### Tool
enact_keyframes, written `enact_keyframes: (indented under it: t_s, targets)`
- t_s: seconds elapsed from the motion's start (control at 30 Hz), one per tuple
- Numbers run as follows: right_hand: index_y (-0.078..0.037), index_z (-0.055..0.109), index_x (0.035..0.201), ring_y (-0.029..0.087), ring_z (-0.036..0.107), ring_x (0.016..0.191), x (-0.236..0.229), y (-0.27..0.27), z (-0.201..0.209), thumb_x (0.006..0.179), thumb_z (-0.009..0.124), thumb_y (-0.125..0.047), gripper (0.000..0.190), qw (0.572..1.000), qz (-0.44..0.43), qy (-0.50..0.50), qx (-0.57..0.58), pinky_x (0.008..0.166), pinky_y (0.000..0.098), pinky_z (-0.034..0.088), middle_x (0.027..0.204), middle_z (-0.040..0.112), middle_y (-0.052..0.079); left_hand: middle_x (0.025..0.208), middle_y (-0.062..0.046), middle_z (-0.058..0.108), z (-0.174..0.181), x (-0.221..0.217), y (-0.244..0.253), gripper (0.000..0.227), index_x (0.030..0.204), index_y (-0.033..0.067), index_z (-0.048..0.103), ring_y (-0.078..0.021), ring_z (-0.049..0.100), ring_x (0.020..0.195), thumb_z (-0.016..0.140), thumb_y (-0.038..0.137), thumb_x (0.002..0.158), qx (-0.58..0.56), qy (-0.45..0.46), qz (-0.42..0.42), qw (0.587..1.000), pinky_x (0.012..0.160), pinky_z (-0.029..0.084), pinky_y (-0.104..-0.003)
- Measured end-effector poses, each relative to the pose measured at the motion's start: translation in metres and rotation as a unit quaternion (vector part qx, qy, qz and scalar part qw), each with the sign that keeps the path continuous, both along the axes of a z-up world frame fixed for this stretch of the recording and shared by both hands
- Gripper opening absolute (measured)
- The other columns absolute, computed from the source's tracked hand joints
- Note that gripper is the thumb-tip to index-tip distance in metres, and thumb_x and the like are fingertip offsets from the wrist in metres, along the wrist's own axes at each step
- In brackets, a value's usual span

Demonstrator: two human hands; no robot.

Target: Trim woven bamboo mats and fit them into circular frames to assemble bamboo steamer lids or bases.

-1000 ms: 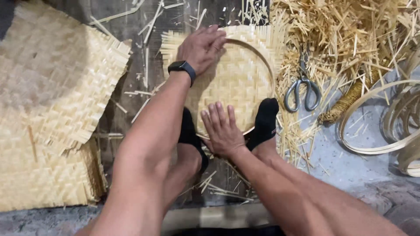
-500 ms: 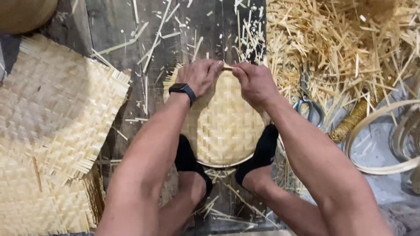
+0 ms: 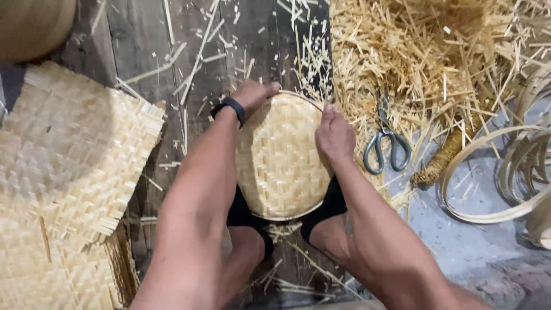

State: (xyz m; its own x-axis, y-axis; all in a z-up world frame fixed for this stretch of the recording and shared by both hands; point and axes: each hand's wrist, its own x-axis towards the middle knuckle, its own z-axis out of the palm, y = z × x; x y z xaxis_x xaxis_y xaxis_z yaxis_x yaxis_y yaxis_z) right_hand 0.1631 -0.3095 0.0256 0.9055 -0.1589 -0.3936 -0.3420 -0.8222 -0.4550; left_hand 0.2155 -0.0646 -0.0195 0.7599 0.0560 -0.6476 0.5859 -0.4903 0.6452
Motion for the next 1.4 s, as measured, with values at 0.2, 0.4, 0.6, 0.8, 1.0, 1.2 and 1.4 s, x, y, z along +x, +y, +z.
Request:
enact_keyframes:
  t_s: [0.2,0.4,0.6,0.8,1.0,1.2,1.4]
  targets:
    - [0.004,0.073,0.096,0.054,0.061,0.106,0.010,-0.006,-0.020,0.104,0.033,-0.053,0.071,1.000,-0.027,0.015,0.002,0.098,0.0559,0.045,0.107,0.065,0.037,0.095,-0.016,0.079,-0.013,-0.002,-0.001,0.048,0.088,0.0033,0.078,-0.0250,0.073,0.086,0.074,0.051,0.083,-0.045,-0.014,0.049,0.998,0.081,0.054,-0.042]
    - [0.003,0.073,0.099,0.051,0.061,0.105,0.008,-0.005,-0.003,0.102,0.032,-0.055,0.071,0.999,-0.026,0.026,0.039,0.094,0.0562,0.044,0.110,0.066,0.033,0.097,-0.015,0.078,0.018,-0.092,0.019,0.057,0.063,0.0242,0.070,-0.0340,0.072,0.094,0.049,0.059,0.103,0.473,-0.475,-0.007,0.742,0.083,0.049,-0.054]
    - [0.000,0.073,0.107,0.051,0.060,0.110,0.006,-0.003,-0.007,0.104,0.030,-0.055,0.070,0.998,-0.023,0.035,0.044,0.100,0.0546,0.044,0.112,0.067,0.032,0.093,-0.037,0.067,-0.049,-0.103,0.051,0.084,0.095,-0.0091,0.072,-0.0474,0.066,0.098,0.041,0.069,0.107,0.129,-0.119,0.074,0.982,0.085,0.049,-0.052]
    - [0.004,0.066,0.110,0.048,0.061,0.114,0.004,-0.021,-0.025,0.104,0.031,-0.053,0.067,0.995,0.031,0.028,0.090,0.102,0.0536,0.045,0.113,0.068,0.031,0.092,-0.028,0.072,-0.054,-0.096,0.060,0.077,0.097,-0.0056,0.075,-0.0384,0.069,0.088,0.050,0.068,0.099,0.061,-0.103,0.131,0.984,0.085,0.050,-0.048]
    - [0.000,0.058,0.124,0.041,0.051,0.122,0.017,-0.107,0.114,0.104,0.042,-0.041,0.049,0.951,0.277,-0.028,-0.135,0.098,0.0576,0.045,0.129,0.055,0.029,0.122,-0.024,0.073,-0.035,-0.144,0.037,0.071,0.106,-0.0010,0.076,-0.0386,0.064,0.117,0.043,0.062,0.100,0.219,-0.174,0.288,0.916,0.103,0.047,-0.046]
    - [-0.003,0.069,0.117,0.036,0.072,0.103,-0.025,-0.133,0.219,0.107,0.039,-0.048,0.055,0.925,0.318,0.144,-0.147,0.098,0.0496,0.057,0.108,0.071,0.022,0.162,-0.021,0.036,-0.148,-0.169,0.085,0.085,0.152,-0.0008,0.040,-0.0337,0.035,0.147,0.039,0.068,0.103,-0.010,-0.095,0.281,0.955,0.119,0.030,-0.041]
    - [0.005,0.048,0.144,0.036,0.048,0.127,-0.053,-0.130,0.010,0.112,0.036,-0.051,0.066,0.969,0.164,0.092,0.161,0.104,0.0537,0.036,0.138,0.051,0.025,0.156,-0.015,0.048,-0.037,-0.170,0.031,0.079,0.152,0.0052,0.041,-0.0334,0.051,0.137,0.036,0.064,0.099,-0.202,-0.001,0.534,0.821,0.112,0.042,-0.051]
